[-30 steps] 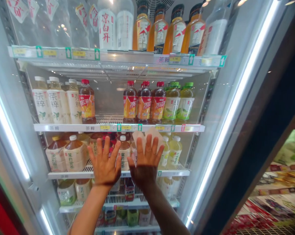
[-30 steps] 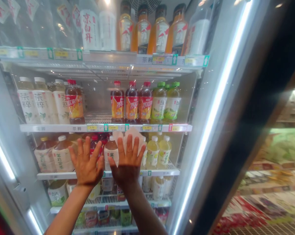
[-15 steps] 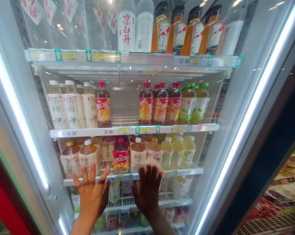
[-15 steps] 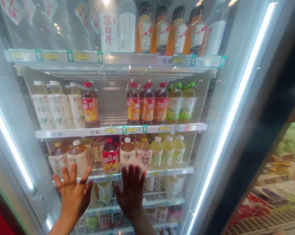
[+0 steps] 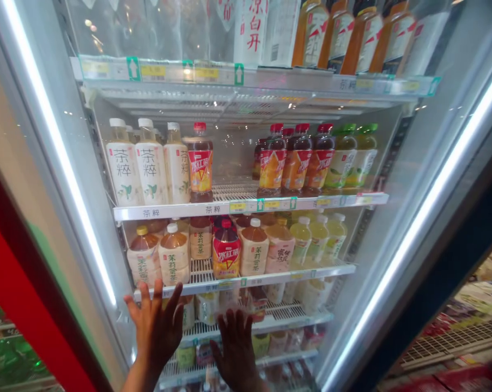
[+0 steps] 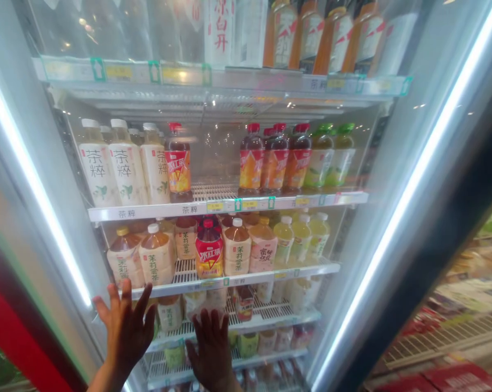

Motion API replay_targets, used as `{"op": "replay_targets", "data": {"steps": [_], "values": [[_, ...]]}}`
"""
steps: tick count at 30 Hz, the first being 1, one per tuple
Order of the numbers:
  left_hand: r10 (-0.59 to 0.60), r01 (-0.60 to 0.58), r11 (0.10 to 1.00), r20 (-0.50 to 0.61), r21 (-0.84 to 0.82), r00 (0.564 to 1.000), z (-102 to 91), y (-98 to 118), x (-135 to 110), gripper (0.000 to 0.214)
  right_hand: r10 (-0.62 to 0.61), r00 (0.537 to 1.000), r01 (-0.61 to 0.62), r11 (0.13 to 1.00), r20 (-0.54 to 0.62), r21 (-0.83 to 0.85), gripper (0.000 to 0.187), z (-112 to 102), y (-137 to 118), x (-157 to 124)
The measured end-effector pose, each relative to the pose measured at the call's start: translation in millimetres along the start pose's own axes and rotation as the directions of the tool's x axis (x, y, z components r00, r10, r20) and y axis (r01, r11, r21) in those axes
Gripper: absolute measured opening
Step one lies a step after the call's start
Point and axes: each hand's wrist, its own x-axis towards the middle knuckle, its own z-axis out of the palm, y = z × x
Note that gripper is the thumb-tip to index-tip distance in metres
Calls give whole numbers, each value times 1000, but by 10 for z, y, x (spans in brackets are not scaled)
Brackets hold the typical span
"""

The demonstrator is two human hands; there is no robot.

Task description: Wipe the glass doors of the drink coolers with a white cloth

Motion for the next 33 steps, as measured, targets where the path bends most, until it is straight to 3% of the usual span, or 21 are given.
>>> {"op": "replay_targets", "data": {"steps": [6, 12, 16, 19, 23, 25, 30, 33], "values": [[22, -22, 998, -13, -54, 1000, 20, -29, -22, 88, 63, 997, -61, 997, -44, 54, 80, 24, -277, 470], [21, -22, 994, -9, -104, 1000, 3, -21, -10, 88, 1, 999, 2, 998, -52, 67, 74, 38, -396, 188], [12, -15, 995, -26, -94, 1000, -3, -26, 1, 89, 18, 998, -14, 998, -63, 64, 73, 4, -369, 463], [-16, 14, 995, -18, -97, 1000, -13, -9, -16, 91, 19, 998, -15, 998, -52, 64, 72, -38, -275, 544], [-51, 51, 991, 2, -124, 999, -7, 122, -100, 95, -5, 998, 8, 999, -68, 43, 72, -51, -55, 113], [-46, 45, 990, -4, -136, 999, 19, 251, -125, 95, 3, 997, -1, 999, -74, 32, 72, -55, 104, 27], [-11, 12, 986, 5, -169, 1000, 120, 700, -2, 95, 84, 995, -83, 996, -63, 15, 77, -126, 542, 270], [8, -5, 983, 14, -182, 1000, 185, 980, 136, 95, 63, 996, -63, 998, -55, 3, 75, -180, 767, 80]]}}
